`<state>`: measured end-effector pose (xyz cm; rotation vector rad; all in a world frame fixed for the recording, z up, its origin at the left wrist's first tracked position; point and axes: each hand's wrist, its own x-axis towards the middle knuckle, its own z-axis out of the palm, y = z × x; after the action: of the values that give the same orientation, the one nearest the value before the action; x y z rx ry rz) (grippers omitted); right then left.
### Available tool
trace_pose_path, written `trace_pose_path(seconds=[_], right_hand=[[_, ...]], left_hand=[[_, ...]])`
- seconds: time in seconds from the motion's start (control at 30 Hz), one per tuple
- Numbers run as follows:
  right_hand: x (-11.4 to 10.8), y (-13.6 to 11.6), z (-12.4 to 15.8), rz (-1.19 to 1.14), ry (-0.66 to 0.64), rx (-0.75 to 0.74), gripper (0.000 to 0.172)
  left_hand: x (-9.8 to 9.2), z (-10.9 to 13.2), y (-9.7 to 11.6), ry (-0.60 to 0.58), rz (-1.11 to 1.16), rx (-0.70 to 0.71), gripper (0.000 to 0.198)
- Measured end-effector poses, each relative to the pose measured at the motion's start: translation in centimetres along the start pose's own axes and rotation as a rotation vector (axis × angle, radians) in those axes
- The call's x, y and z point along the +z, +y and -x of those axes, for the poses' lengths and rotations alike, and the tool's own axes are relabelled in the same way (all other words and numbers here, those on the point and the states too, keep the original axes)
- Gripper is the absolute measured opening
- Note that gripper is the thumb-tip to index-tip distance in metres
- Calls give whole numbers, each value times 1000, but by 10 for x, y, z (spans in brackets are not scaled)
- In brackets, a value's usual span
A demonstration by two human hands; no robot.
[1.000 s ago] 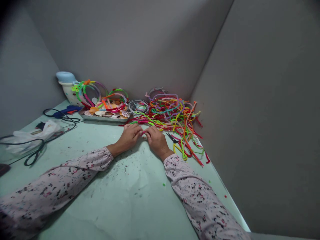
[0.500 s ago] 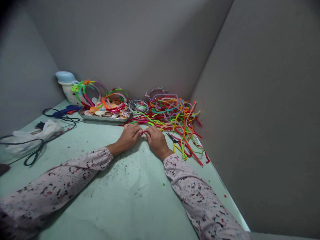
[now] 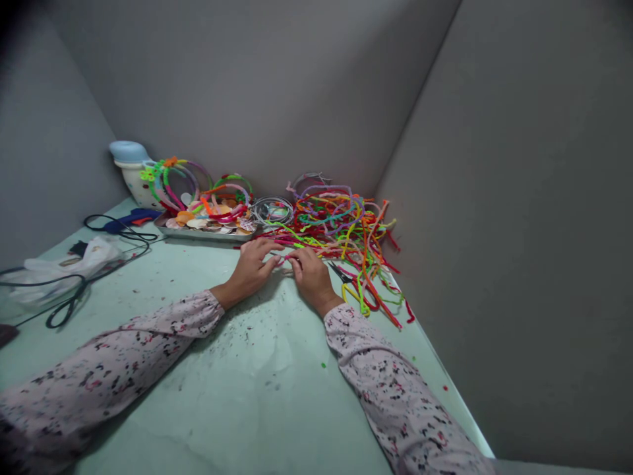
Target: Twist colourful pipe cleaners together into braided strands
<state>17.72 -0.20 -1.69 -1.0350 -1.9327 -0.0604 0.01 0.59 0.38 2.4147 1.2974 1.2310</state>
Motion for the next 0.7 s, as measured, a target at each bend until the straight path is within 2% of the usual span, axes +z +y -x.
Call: trace_pose_path(seconds=[0.17, 0.23, 0.27, 0.37, 0.57, 0.7], right_hand=[[-1, 3, 0, -15, 80, 96, 13], [-1, 4, 0, -17, 110, 117, 12], [-1, 4, 0, -15, 124, 126, 12], [-1, 4, 0, -10, 148, 140, 12], [-1, 5, 0, -2, 158, 141, 13], [-1, 6, 0, 5, 163, 147, 14]], left_hand=[[-2, -2, -4, 276, -26, -84, 25], [-3, -2, -5, 339, -14, -127, 23], [-2, -2, -5, 334, -4, -136, 21], [-1, -1, -6, 225, 25, -111, 17], [6, 1, -11, -44, 43, 11, 30], [7, 3, -9, -109, 79, 48, 31]])
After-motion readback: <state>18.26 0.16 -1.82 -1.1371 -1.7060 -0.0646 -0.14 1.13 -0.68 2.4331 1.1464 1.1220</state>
